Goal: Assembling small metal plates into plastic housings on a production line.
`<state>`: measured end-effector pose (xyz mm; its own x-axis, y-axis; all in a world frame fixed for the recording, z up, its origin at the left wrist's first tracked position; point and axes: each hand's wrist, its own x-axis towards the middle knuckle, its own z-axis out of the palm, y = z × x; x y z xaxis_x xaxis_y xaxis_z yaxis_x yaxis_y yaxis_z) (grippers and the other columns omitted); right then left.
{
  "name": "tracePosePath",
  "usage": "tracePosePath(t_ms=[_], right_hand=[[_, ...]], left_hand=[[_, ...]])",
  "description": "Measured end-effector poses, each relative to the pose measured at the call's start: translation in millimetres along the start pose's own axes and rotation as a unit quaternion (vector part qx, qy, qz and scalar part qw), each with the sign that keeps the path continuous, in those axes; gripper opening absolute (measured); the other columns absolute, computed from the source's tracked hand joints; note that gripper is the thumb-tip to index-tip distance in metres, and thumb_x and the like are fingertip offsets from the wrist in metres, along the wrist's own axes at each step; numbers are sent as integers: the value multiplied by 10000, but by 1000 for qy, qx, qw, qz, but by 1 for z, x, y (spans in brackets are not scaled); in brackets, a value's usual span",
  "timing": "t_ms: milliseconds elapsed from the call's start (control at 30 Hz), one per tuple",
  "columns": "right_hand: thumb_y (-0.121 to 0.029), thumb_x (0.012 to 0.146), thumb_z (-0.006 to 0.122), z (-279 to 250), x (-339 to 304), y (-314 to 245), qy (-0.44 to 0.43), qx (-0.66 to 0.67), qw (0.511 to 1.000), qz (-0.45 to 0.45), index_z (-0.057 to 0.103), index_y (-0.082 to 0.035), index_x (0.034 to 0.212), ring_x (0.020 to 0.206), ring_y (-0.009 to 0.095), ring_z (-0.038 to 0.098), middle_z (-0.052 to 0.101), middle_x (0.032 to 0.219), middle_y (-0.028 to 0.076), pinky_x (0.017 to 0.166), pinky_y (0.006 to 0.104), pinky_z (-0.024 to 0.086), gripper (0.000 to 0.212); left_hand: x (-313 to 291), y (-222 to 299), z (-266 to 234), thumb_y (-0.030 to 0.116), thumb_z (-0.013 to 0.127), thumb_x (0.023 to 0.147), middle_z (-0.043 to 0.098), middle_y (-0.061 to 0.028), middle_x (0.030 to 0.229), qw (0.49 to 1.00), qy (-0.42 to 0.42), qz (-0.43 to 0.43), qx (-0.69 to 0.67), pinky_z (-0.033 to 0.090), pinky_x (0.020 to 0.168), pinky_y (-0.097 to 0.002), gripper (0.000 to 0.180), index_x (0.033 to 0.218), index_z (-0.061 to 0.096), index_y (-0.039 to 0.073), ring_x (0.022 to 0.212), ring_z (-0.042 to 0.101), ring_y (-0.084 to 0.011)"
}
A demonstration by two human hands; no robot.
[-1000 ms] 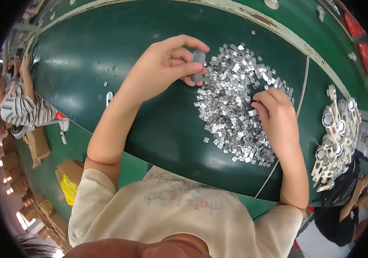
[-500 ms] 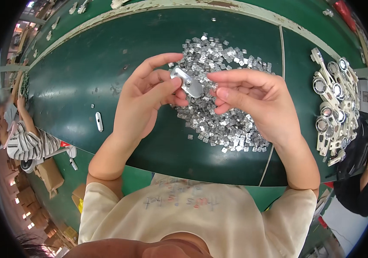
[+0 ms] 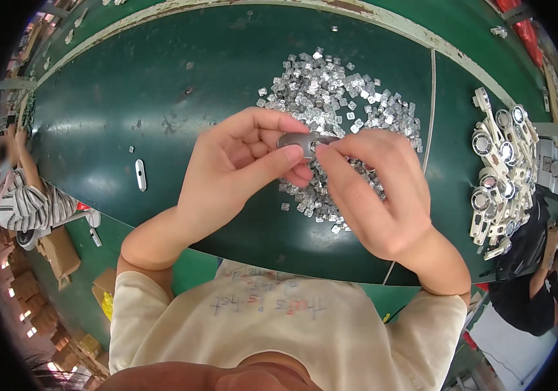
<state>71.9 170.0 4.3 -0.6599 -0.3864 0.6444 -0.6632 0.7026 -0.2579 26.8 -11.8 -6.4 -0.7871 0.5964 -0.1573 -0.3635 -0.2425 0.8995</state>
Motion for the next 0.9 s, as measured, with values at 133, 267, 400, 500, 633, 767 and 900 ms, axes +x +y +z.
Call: tracePosePath(t_ms=[133, 267, 400, 500, 633, 767, 900], right_hand=[[51, 508, 653, 5, -3, 1, 20, -73, 995, -72, 633, 87, 861, 689, 269, 552, 559, 832, 155, 561, 312, 481, 355], [43, 554, 677, 4, 2, 0, -2, -91, 993, -71, 623, 97, 881, 679, 266, 559, 582, 840, 164, 576, 303, 486, 336], [90, 698, 637, -6, 5, 2, 1, 76, 995, 70, 562, 94, 987, 693, 250, 561, 613, 878, 192, 636, 303, 473, 299], [29, 818, 561, -3, 14, 28, 85, 197, 926, 311, 557, 55, 1025, 857, 144, 564, 605, 944, 120, 705, 242, 434, 208], [-240, 800, 616, 8, 48, 174, -108, -88, 941, 310, 631, -36, 943, 832, 244, 606, 642, 902, 105, 731, 297, 458, 250], [-360, 807, 592, 35, 75, 325, -61, -343, 885, 308, 587, -203, 1123, 1127, 364, 435, 487, 1238, 113, 919, 450, 376, 354], [-506, 820, 514, 67, 94, 403, -44, -349, 810, 468, 522, -262, 1211, 1183, 370, 378, 403, 1300, 145, 933, 574, 297, 461]], left_hand=[[-2, -5, 1, -22, 533, 856, 601, -115, 875, 999, -4, 32, -20, 524, 713, -271, 217, 1069, 504, -51, 791, 623, -163], [0, -4, -1, -28, 528, 857, 596, -112, 863, 998, -5, 44, -33, 524, 714, -271, 229, 1083, 503, -53, 787, 622, -161], [2, -1, -5, -13, 529, 862, 585, -94, 828, 998, 2, 39, -39, 523, 703, -271, 245, 1105, 508, -42, 763, 617, -157], [5, -2, -9, -2, 525, 867, 579, -83, 812, 999, 25, 15, -31, 520, 697, -271, 245, 1110, 519, -35, 749, 614, -155], [9, 0, -16, 11, 536, 865, 612, -102, 860, 999, 34, 6, -17, 511, 700, -264, 243, 1103, 529, -37, 752, 610, -143], [9, 5, -16, 0, 570, 843, 616, -78, 838, 998, 60, 19, -19, 503, 691, -225, 227, 1068, 544, -24, 746, 612, -116], [17, 4, -22, -19, 582, 830, 608, -69, 834, 997, 68, 16, -42, 503, 685, -220, 231, 1057, 543, -24, 743, 611, -110]])
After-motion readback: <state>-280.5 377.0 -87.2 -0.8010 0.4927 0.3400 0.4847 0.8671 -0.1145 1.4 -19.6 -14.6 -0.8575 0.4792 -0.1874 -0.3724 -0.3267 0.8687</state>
